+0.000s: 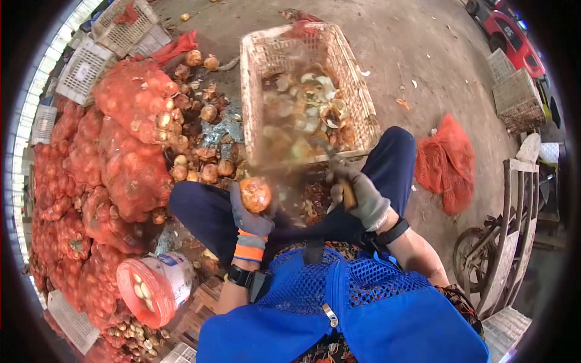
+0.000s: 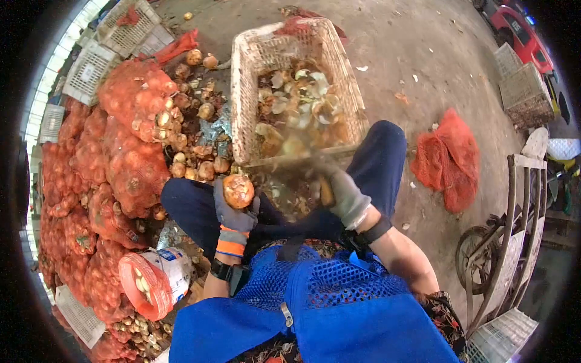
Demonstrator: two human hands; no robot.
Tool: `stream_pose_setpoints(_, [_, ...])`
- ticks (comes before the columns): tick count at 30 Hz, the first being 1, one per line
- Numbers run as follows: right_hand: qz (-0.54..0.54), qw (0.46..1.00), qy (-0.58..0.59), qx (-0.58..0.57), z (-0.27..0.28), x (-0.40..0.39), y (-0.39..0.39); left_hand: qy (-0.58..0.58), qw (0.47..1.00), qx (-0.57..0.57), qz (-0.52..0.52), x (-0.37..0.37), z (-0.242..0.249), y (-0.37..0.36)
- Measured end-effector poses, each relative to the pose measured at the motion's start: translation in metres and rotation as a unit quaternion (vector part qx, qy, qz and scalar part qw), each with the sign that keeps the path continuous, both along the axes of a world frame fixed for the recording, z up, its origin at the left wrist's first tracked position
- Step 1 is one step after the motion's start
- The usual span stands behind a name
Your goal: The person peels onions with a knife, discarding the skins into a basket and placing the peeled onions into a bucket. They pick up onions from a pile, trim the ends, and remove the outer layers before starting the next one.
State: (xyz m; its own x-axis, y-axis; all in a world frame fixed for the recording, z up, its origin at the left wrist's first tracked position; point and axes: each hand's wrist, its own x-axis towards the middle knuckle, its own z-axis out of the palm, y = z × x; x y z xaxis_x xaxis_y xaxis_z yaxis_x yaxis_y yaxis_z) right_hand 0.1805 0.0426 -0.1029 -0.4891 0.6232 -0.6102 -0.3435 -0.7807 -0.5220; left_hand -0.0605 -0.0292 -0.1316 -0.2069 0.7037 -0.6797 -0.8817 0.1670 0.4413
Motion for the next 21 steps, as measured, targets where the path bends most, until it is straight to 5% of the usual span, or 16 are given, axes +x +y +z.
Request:
stream_pose_setpoints(2, [-0.005,0.997,-0.042,0.059,0.013,-0.015,-0.012,-0.011,1.000,0.017,-0.008,0.001,-0.009,0.001])
stream_pose_setpoints(3, [-0.006,0.990,-0.079,0.118,0.019,-0.026,-0.019,0.314,0.945,0.075,-0.053,0.004,-0.029,-0.002])
stream_pose_setpoints(4, [-0.006,0.990,-0.079,0.114,0.020,-0.033,-0.022,0.603,0.782,0.126,-0.094,0.008,-0.028,0.000])
stream_pose_setpoints(5, [0.044,0.979,-0.113,0.164,0.021,-0.038,-0.022,0.733,0.659,0.144,-0.092,0.006,-0.026,0.002])
stream_pose_setpoints(6, [0.094,0.961,-0.147,0.213,0.020,-0.042,-0.024,0.732,0.660,0.142,-0.095,0.006,-0.026,0.008])
stream_pose_setpoints(8, [0.086,0.946,-0.113,0.293,-0.018,-0.047,-0.031,0.387,0.912,0.117,-0.066,0.010,-0.025,0.022])
stream_pose_setpoints(9, [0.128,0.903,-0.185,0.365,-0.025,-0.049,-0.032,0.170,0.984,0.054,0.019,0.027,0.030,0.028])
stream_pose_setpoints(10, [0.169,0.848,-0.253,0.433,-0.028,-0.051,-0.032,0.169,0.984,0.053,0.018,0.024,0.025,0.027])
stream_pose_setpoints(11, [0.220,0.863,-0.269,0.368,0.002,-0.052,-0.027,0.434,0.895,0.078,-0.073,0.020,0.014,0.023])
stream_pose_setpoints(12, [0.221,0.863,-0.269,0.365,0.003,-0.054,-0.028,0.660,0.728,0.095,-0.159,0.017,0.005,0.019])
stream_pose_setpoints(16, [0.232,0.813,-0.296,0.444,0.001,-0.058,-0.030,0.628,0.753,0.154,-0.122,0.015,-0.003,0.016])
stream_pose_setpoints(17, [0.229,0.809,-0.287,0.459,0.001,-0.058,-0.029,0.330,0.937,0.110,-0.043,0.018,0.012,0.022])
stream_pose_setpoints(18, [0.230,0.810,-0.286,0.458,0.002,-0.057,-0.025,-0.012,0.998,0.053,0.043,0.019,0.020,0.026])
stream_pose_setpoints(20, [0.254,0.774,-0.375,0.443,0.008,-0.056,-0.014,0.092,0.989,0.117,-0.001,0.015,-0.011,0.024])
stream_pose_setpoints(21, [0.200,0.767,-0.394,0.465,-0.006,-0.056,-0.014,0.500,0.855,0.134,-0.031,0.021,-0.007,0.022])
